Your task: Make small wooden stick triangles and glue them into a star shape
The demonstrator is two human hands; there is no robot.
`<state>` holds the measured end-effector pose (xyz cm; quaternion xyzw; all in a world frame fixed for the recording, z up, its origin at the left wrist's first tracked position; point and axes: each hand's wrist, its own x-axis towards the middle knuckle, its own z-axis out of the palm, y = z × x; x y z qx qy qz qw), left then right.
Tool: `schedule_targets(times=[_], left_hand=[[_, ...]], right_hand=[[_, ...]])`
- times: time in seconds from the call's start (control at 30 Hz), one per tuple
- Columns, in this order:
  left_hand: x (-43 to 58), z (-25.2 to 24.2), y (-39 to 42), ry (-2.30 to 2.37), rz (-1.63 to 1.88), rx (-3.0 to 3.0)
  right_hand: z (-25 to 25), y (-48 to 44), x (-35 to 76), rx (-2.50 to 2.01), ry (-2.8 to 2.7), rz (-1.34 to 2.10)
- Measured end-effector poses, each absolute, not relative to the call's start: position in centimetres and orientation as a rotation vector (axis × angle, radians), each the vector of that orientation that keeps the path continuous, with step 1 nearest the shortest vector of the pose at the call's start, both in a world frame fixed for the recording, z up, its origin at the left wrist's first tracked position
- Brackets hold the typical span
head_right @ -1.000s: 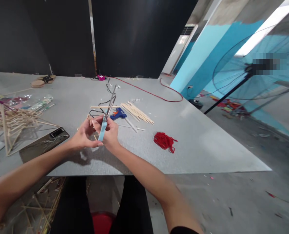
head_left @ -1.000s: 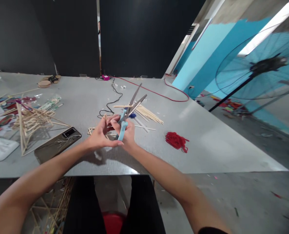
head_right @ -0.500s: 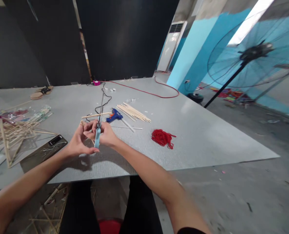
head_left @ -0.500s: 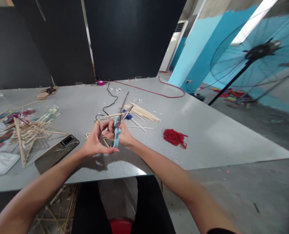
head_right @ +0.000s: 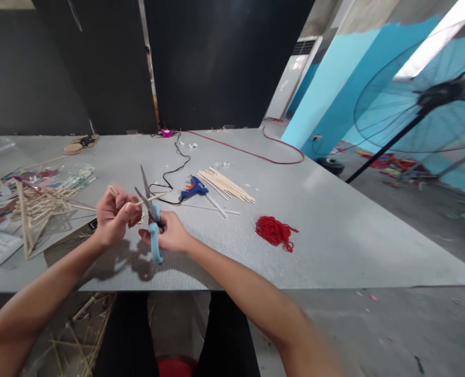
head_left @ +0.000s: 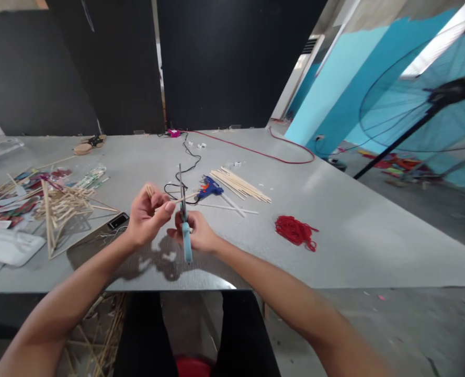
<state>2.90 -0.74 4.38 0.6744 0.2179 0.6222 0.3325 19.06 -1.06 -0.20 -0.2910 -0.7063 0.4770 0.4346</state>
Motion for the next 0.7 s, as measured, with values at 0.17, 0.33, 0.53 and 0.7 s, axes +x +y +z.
schedule_targets(times=[0.17, 0.33, 0.53, 0.7], left_hand=[[2.7, 5.1, -1.5, 0.728, 1.509, 1.904], [2.6, 6.4, -1.9, 0.532, 1.135, 2.045], [2.9, 6.7, -2.7, 0.417, 1.008, 1.923], [2.6, 6.8, -3.2, 0.464, 0.913, 1.882]], right_hand=[[-0.9, -0.9, 19.4, -0.768, -1.808, 0.96], [-1.4, 0.6, 20.5, -0.681, -1.846, 0.605], [-1.4, 1.4, 21.2, -0.63, -1.888, 0.535], [-1.2, 1.2, 21.6, -0.526, -1.939, 0.564]])
